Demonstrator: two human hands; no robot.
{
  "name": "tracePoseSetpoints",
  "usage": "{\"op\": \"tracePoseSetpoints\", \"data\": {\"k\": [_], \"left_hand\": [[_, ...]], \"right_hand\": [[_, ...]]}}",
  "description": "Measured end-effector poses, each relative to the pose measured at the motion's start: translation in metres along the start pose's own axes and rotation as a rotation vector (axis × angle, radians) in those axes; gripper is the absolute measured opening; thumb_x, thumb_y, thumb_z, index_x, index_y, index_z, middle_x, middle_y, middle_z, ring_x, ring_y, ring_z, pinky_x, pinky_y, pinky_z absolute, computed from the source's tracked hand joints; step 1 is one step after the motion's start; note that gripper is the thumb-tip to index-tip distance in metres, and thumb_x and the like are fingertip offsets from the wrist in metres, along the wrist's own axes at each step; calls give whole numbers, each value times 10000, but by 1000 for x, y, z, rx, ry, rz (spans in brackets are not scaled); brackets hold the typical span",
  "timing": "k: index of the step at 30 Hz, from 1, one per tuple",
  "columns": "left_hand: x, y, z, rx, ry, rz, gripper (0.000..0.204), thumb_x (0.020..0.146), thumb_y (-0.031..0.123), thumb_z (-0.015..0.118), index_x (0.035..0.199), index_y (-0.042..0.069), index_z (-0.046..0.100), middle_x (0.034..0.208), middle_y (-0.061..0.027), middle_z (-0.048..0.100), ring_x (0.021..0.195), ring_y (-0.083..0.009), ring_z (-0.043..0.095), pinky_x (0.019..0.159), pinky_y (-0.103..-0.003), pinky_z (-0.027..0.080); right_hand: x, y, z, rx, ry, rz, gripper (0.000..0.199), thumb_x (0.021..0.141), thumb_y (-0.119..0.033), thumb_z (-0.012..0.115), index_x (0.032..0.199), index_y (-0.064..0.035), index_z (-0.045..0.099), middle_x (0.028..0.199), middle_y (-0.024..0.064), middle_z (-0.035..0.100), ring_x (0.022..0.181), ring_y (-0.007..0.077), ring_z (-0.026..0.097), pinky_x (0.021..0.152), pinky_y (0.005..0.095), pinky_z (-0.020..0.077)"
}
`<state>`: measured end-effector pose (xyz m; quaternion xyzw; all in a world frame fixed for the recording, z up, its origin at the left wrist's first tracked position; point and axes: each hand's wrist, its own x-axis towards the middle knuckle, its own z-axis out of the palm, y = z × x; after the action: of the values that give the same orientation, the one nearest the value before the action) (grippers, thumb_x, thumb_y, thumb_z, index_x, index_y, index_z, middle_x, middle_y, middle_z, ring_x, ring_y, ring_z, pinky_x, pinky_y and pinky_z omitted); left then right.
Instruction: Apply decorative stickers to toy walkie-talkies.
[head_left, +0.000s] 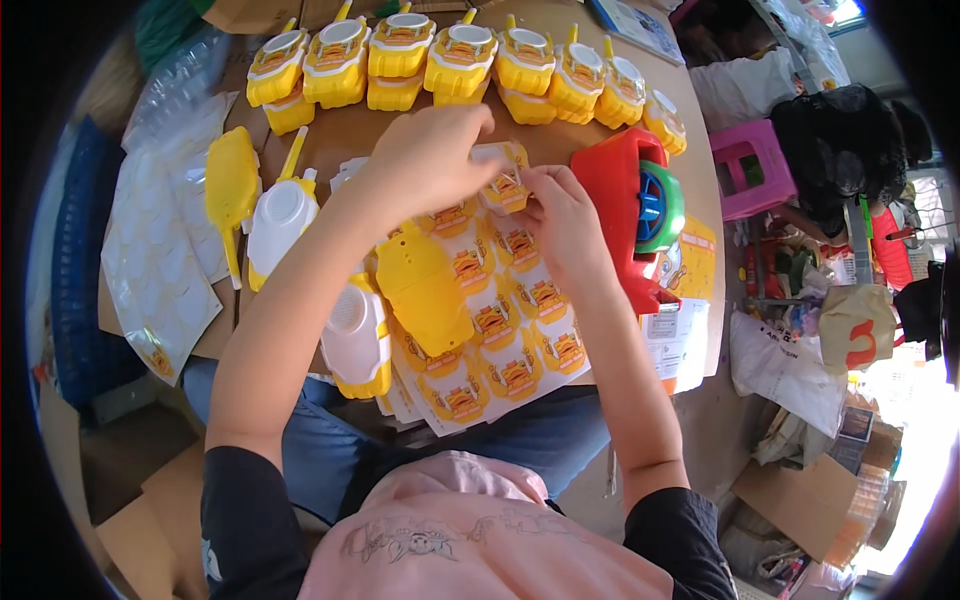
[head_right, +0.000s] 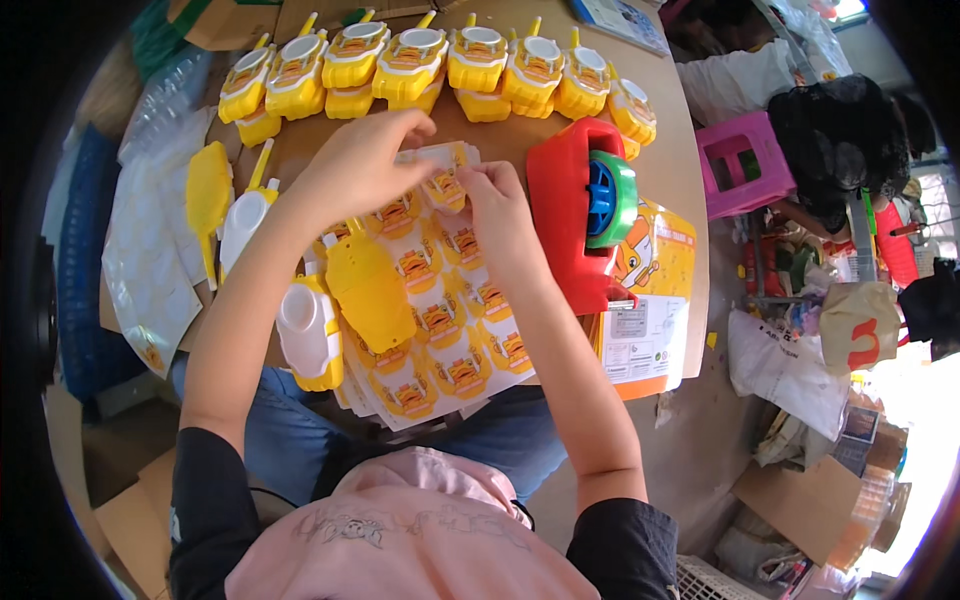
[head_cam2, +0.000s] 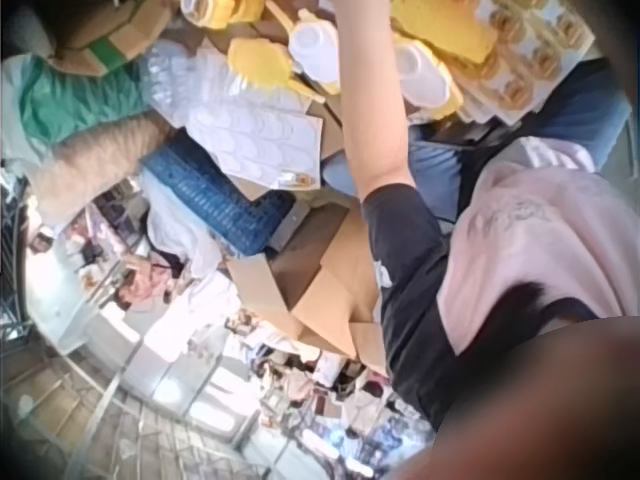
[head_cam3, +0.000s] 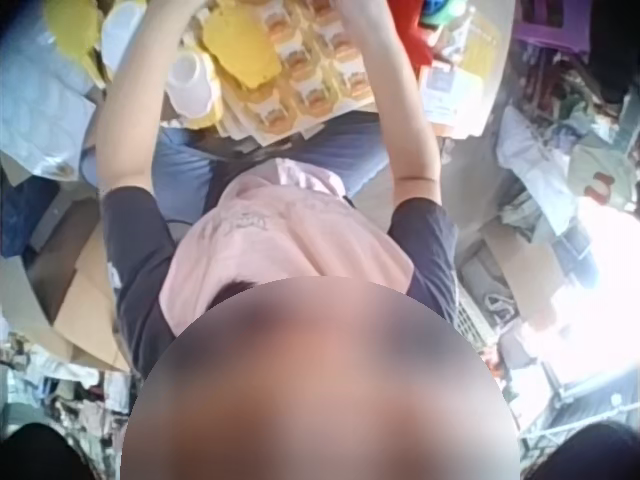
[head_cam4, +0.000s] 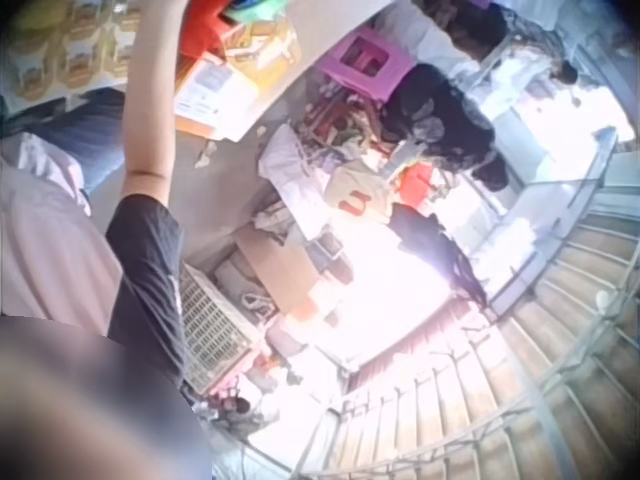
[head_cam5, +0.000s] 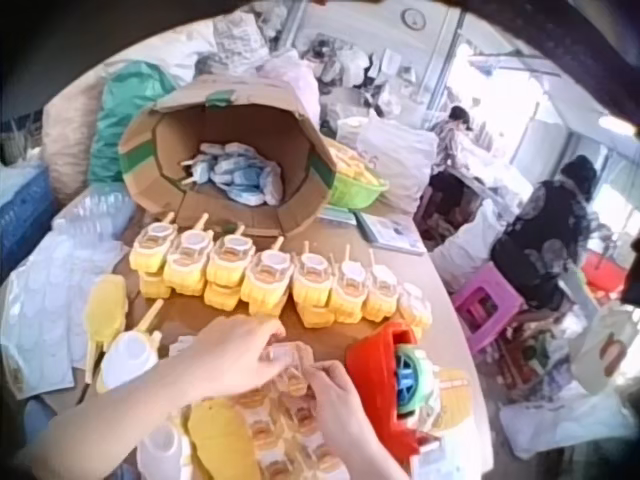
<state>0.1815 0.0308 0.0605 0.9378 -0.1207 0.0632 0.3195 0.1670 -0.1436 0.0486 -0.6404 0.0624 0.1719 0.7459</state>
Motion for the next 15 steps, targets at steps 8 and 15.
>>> {"op": "tracePoseSetpoints", "data": {"k": [8, 15], "left_hand": [[-53, 4, 15, 403, 161, 42, 875, 645, 340, 852, 1344, -8, 457, 1145, -217, 624, 1163, -332, 561, 959, -446, 421], [-124, 5, -55, 63, 465, -21, 358, 738, 172, 785, 1014, 30, 606, 1067, -126, 627, 1000, -318, 580, 862, -433, 445]], "right_hand": [[4, -15, 0, -10, 64, 58, 204, 922, -134, 586, 1091, -39, 520, 1016, 49, 585, 894, 171, 592, 848, 366, 493], [-95, 15, 28, -1083, -148, -890, 950, 628, -69, 831, 1439, -46, 338, 1362, 164, 414, 1185, 339, 470, 1003, 410, 417]]}}
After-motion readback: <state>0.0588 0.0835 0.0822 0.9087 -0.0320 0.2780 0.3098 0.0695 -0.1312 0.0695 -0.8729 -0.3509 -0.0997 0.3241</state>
